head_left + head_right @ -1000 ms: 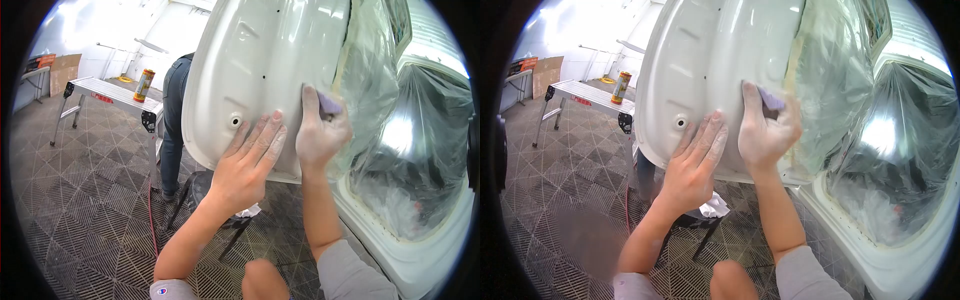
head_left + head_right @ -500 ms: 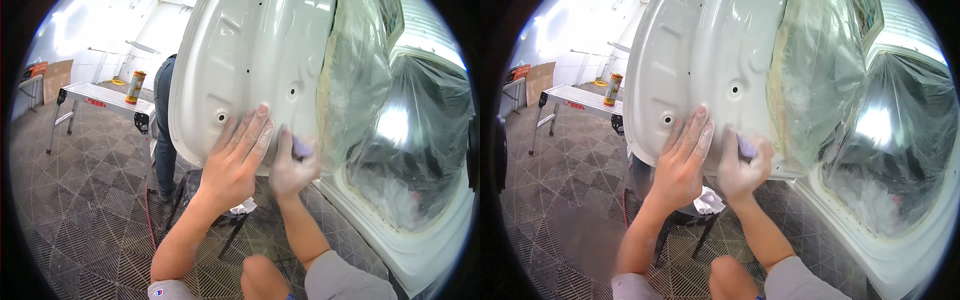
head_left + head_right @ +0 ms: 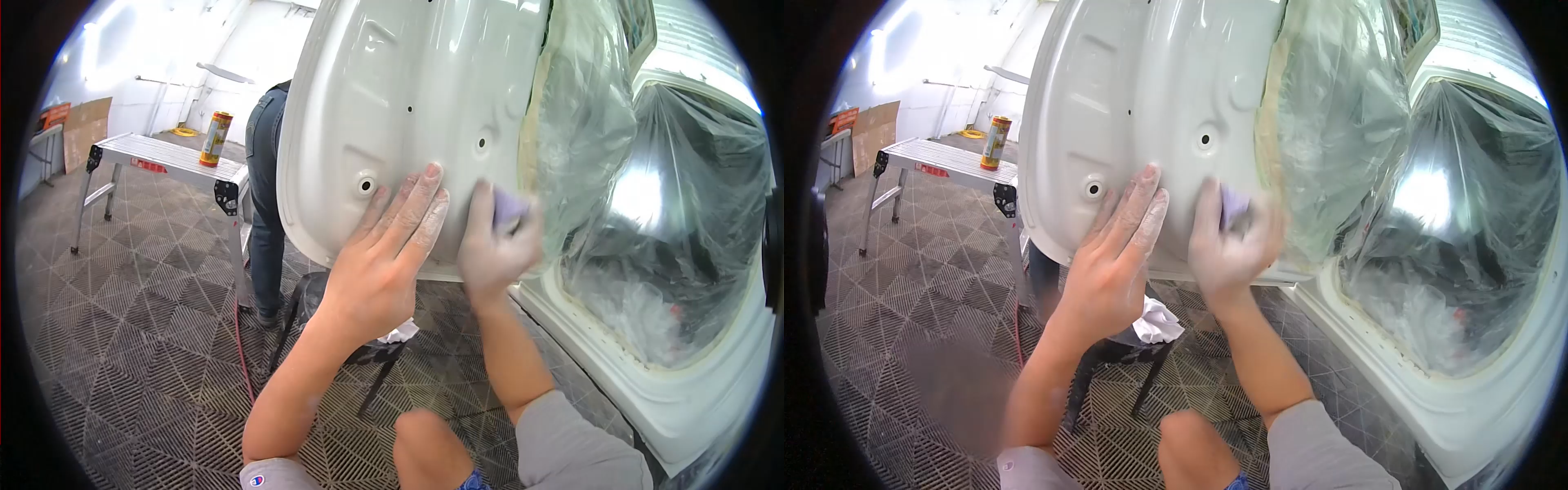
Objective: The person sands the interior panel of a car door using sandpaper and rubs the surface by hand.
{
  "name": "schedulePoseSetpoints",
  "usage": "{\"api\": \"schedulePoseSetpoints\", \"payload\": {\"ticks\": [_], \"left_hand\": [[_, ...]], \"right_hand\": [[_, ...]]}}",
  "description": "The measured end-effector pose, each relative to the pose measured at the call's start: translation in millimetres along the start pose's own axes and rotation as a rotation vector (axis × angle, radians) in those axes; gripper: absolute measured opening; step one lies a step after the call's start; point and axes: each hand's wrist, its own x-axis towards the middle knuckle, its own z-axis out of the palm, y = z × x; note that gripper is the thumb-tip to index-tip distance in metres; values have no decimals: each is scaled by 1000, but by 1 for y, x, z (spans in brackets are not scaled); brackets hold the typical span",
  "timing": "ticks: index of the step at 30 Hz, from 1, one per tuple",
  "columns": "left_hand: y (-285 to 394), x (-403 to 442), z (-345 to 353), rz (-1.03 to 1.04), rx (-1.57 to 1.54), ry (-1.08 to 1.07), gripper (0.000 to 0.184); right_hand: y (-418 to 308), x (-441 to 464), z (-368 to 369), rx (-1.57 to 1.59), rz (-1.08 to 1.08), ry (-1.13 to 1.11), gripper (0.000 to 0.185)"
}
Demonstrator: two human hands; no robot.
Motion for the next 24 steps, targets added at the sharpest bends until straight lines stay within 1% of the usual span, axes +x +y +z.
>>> {"api": "schedulePoseSetpoints", "payload": {"ticks": [1, 3, 4, 7, 8, 10, 11, 13, 14, 16, 19, 20, 21, 23, 24], "left_hand": [[1, 0, 2, -7, 16, -8, 60], [1, 1, 4, -6, 35, -10, 61], [1, 1, 4, 0, 62, -1, 61], [2, 0, 2, 3, -2, 5, 60], [3, -1, 0, 3, 8, 10, 60], [4, 1, 0, -1, 11, -4, 60], [3, 1, 0, -3, 22, -4, 60], [2, 1, 4, -1, 70, -4, 57], [1, 1, 8, 4, 58, -18, 57], [1, 0, 12, -4, 135, 30, 54], [7, 5, 10, -1, 95, 27, 52], [7, 4, 9, -2, 110, 26, 52], [7, 4, 11, -2, 149, 19, 52], [9, 5, 18, -2, 173, -10, 53], [9, 7, 20, -18, 227, 8, 54]], "right_hand": [[-2, 18, 7, -4, 1, -6, 18], [-3, 37, 10, 174, 67, -73, 19], [-1, 29, 5, 173, 37, -68, 20], [41, -45, -31, 70, 17, -117, 19], [46, -50, -36, 80, 14, -116, 19], [42, -45, -32, 193, -101, -57, 19], [44, -38, -27, 204, -98, -56, 19], [18, 4, -13, 96, -198, -148, 21], [24, 7, -10, 81, -186, -145, 21], [34, 4, -12, 207, -286, -119, 23], [82, -50, -47, 156, -269, -125, 23], [99, -59, -54, 152, -234, -150, 25], [94, -53, -47, 168, -235, -145, 25], [68, -28, -41, 187, -339, -180, 27], [61, -9, -35, 166, -445, -201, 29]]}}
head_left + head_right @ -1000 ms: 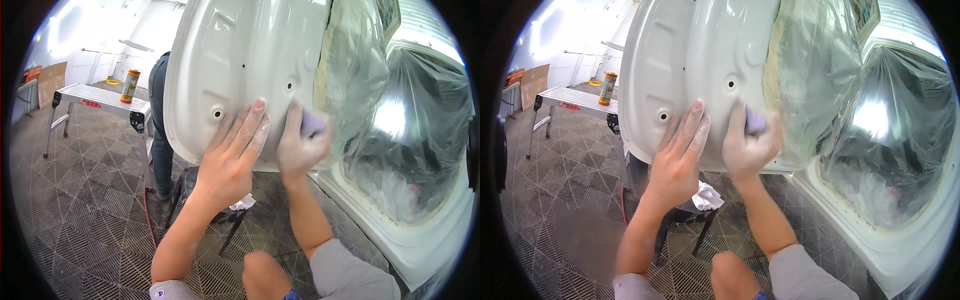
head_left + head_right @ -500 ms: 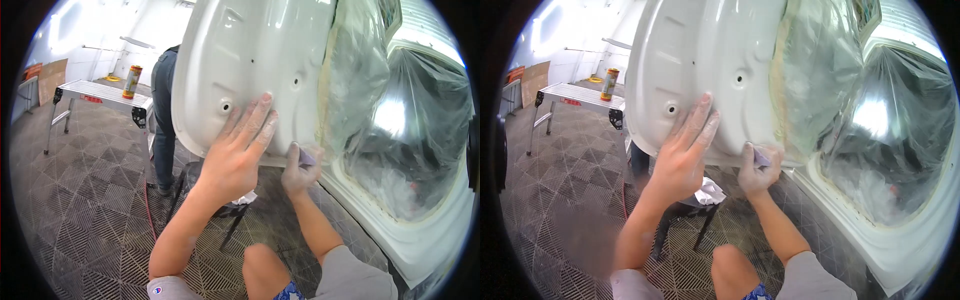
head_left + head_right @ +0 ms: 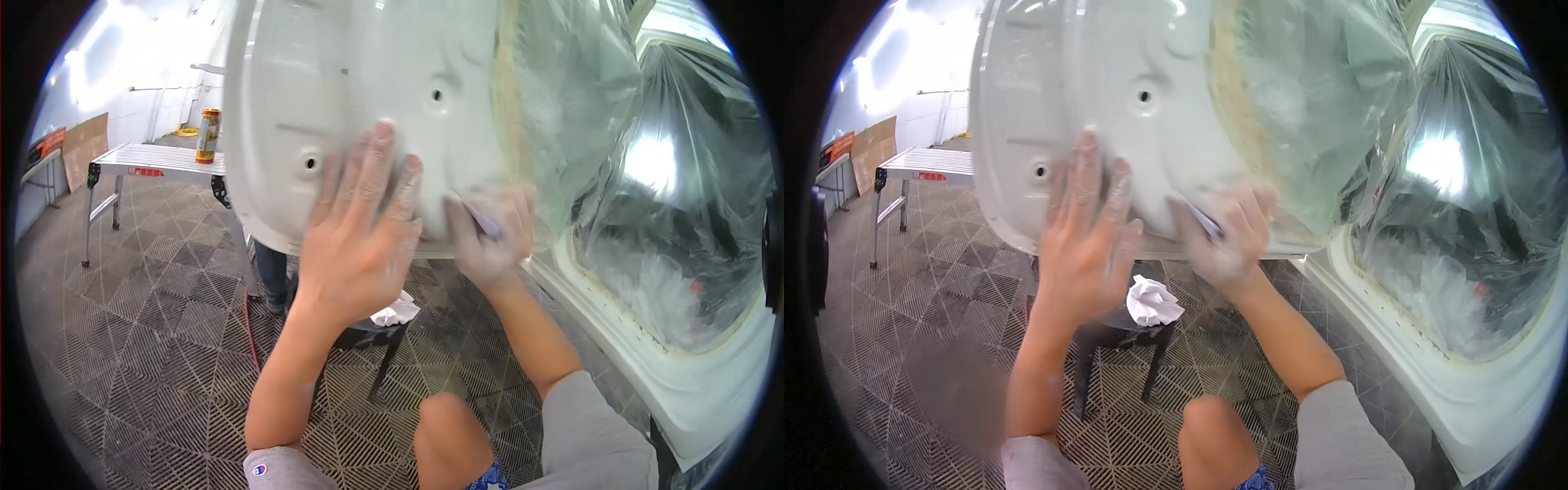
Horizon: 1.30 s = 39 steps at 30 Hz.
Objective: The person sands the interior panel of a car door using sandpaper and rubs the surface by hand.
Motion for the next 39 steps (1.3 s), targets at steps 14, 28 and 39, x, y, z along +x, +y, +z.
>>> {"api": "schedulePoseSetpoints", "payload": {"ticks": [14, 28, 39], "left_hand": [[0, 4, 18, 27, 231, 45, 63], [51, -71, 84, 343, 73, -389, 42], [4, -2, 23, 247, 148, 317, 46]], "right_hand": [[15, -13, 0, 98, -80, 41, 34], [25, -65, -83, -89, 79, 41, 29], [-2, -66, -2, -251, 164, -130, 49]]}}
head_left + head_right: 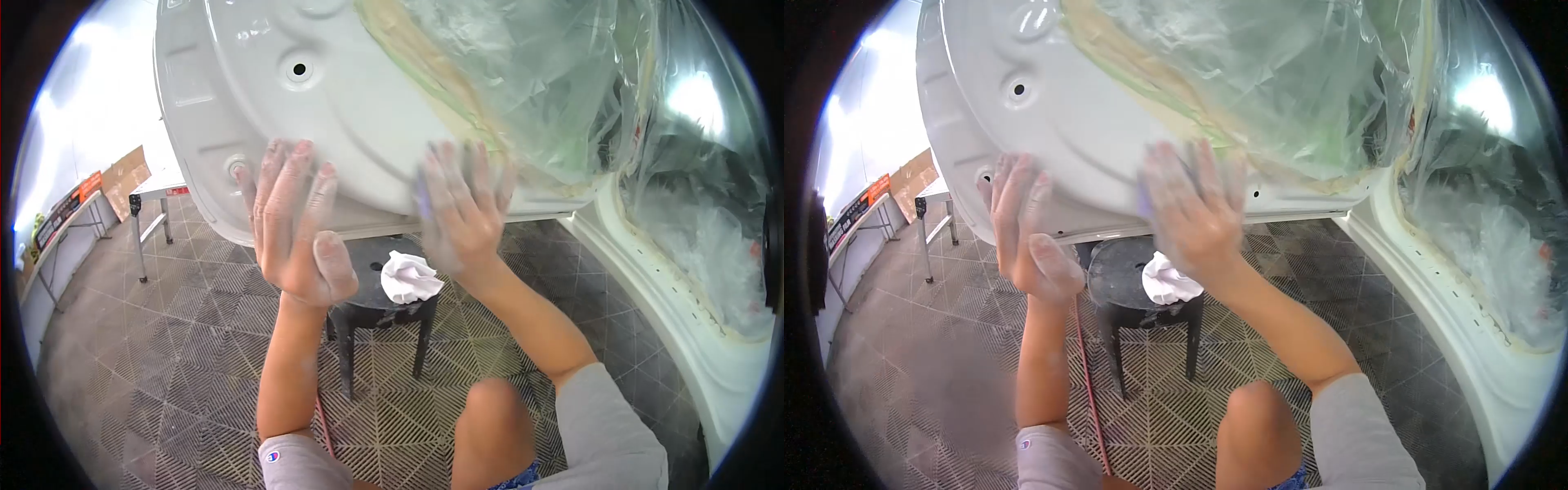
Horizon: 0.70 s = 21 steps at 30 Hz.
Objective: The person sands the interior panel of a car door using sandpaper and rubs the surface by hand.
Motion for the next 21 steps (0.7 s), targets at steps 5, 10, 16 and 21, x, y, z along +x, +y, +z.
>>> {"api": "schedulePoseSetpoints", "payload": {"ticks": [5, 10, 16, 21], "left_hand": [[-3, -2, -1, -52, -57, -85, 47], [-2, 6, -9, -137, -167, -108, 44], [-6, 1, -3, -187, -315, -78, 45], [-6, 6, -10, -152, -275, -161, 48]], "right_hand": [[-15, 46, 2, -26, -29, -9, 55], [2, -8, 2, -92, -4, 34, 48], [-28, 67, 5, 51, 36, 2, 44], [9, -15, -1, -108, 7, -18, 49]]}}
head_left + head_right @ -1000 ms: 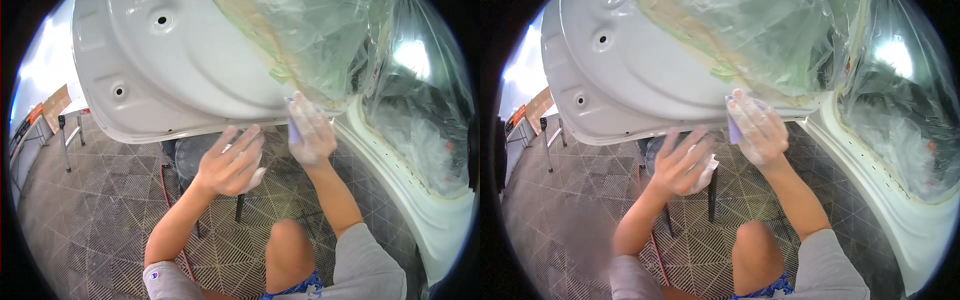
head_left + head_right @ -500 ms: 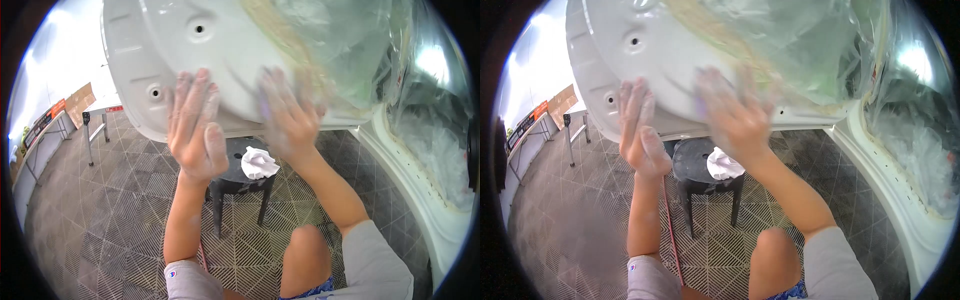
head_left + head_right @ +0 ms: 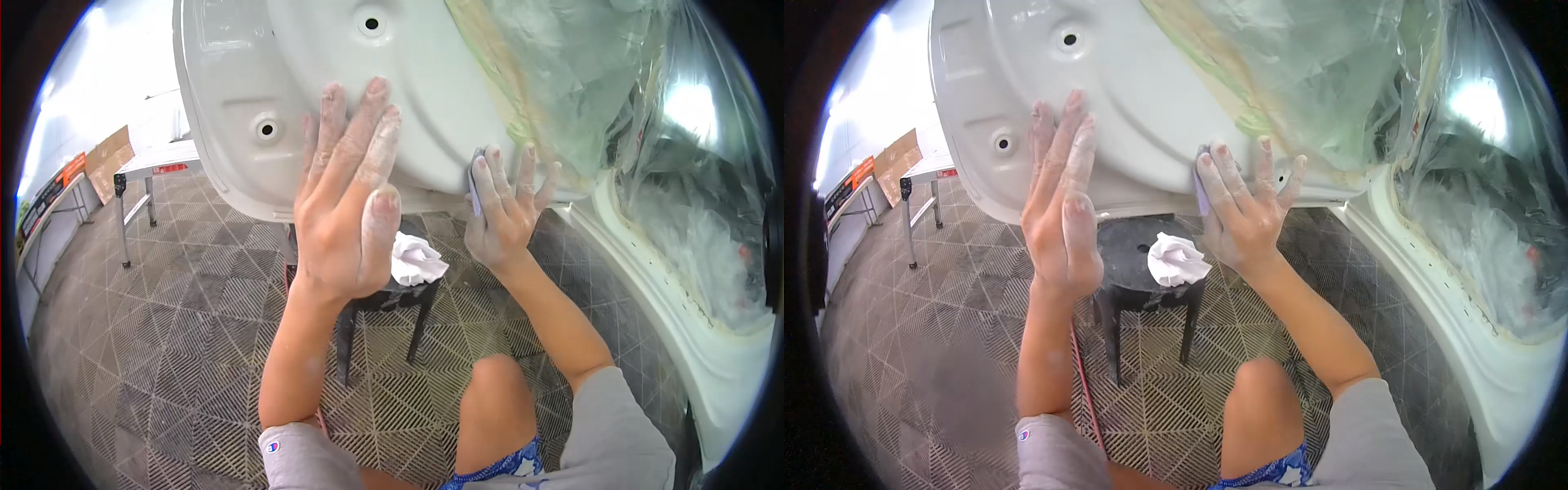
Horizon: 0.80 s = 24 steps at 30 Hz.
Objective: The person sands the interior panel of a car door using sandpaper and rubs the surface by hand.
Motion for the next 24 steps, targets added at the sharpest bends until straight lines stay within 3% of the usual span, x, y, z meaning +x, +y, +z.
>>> {"api": "schedulePoseSetpoints", "payload": {"ticks": [5, 11, 17, 21, 24], "left_hand": [[4, -3, 9, 11, -15, -8, 52], [0, -3, 13, 59, 86, -58, 59], [1, 4, 11, 51, 20, -93, 65], [-1, 4, 7, 6, 21, -131, 66], [-1, 2, 4, 29, -7, -180, 68]], "right_hand": [[-42, 97, -7, 224, -53, 44, 42], [17, -28, 4, 78, -48, 36, 43], [-25, 104, -1, 205, -129, 48, 45], [-5, 45, 0, 180, -71, 0, 46], [0, 63, -2, 124, -181, -15, 48]]}}
